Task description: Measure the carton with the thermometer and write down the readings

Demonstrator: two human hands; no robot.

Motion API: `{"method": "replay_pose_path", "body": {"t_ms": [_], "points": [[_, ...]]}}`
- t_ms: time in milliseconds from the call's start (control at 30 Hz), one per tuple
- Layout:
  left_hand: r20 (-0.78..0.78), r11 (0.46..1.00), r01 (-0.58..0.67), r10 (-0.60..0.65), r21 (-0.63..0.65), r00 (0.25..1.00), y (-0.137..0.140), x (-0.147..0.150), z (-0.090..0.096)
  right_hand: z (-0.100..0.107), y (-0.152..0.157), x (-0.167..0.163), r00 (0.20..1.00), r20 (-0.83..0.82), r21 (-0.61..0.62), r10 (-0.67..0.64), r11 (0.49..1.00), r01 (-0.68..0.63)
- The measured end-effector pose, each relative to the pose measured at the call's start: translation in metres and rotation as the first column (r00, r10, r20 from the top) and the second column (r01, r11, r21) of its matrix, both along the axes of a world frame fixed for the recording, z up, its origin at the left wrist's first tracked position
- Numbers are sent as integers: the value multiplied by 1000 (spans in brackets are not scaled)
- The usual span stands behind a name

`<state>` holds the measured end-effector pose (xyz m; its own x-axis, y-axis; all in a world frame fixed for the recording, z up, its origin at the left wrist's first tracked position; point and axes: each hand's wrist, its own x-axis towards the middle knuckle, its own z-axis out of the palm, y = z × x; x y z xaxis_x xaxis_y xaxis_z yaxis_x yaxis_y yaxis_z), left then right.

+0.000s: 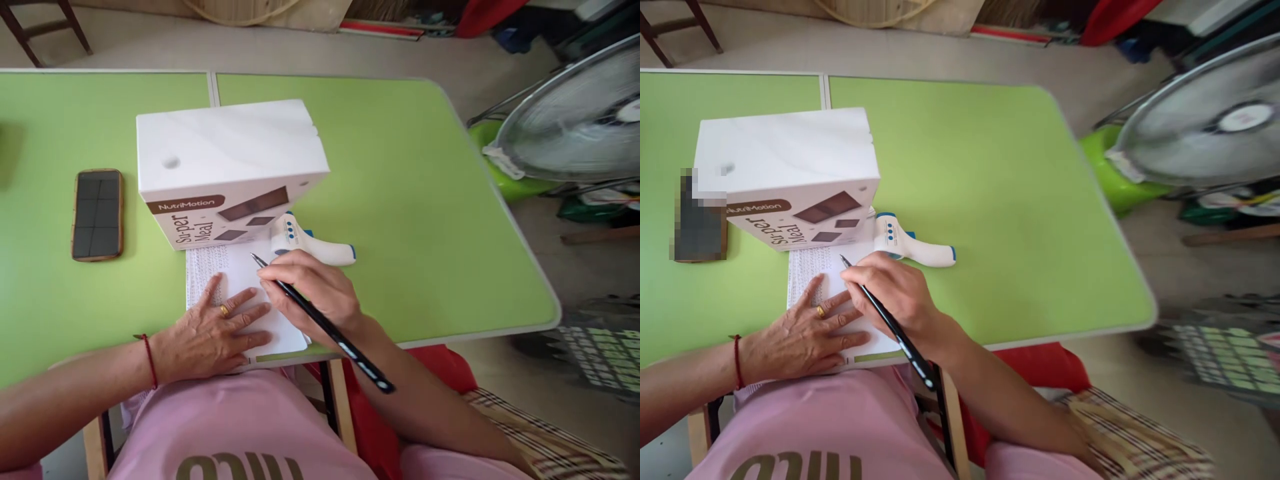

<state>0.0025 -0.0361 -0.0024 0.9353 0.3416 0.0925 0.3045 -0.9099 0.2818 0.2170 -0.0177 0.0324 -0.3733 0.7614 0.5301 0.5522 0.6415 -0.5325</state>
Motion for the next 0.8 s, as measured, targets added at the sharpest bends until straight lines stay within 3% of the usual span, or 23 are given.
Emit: {"method": "replay_pose_path", "body": {"t_ms": [133,267,400,567,700,767,800], "points": [[1,1000,-17,17,17,1000,7,1,1,-19,9,19,955,294,62,26,997,-47],[-23,999,-38,38,27,999,7,1,4,-36,11,29,866,498,78,-37,997,-3],[-46,996,-59,62,64,997,1,2,7,-35,5,27,844,523,140,-117,989,51],[-56,995,-80,84,67,995,-3,0,12,-25,-13,20,875,484,0,5,1000,-6],[127,991,-78,92,-111,988,1,-12,19,-35,-26,19,870,490,1,-51,998,58],[266,942,-216,283,-257,921,8,-24,21,-44,-30,19,887,452,48,-95,995,82],[332,884,-328,436,-334,836,14,-30,21,-48,-32,19,895,433,63,-108,994,89]]}}
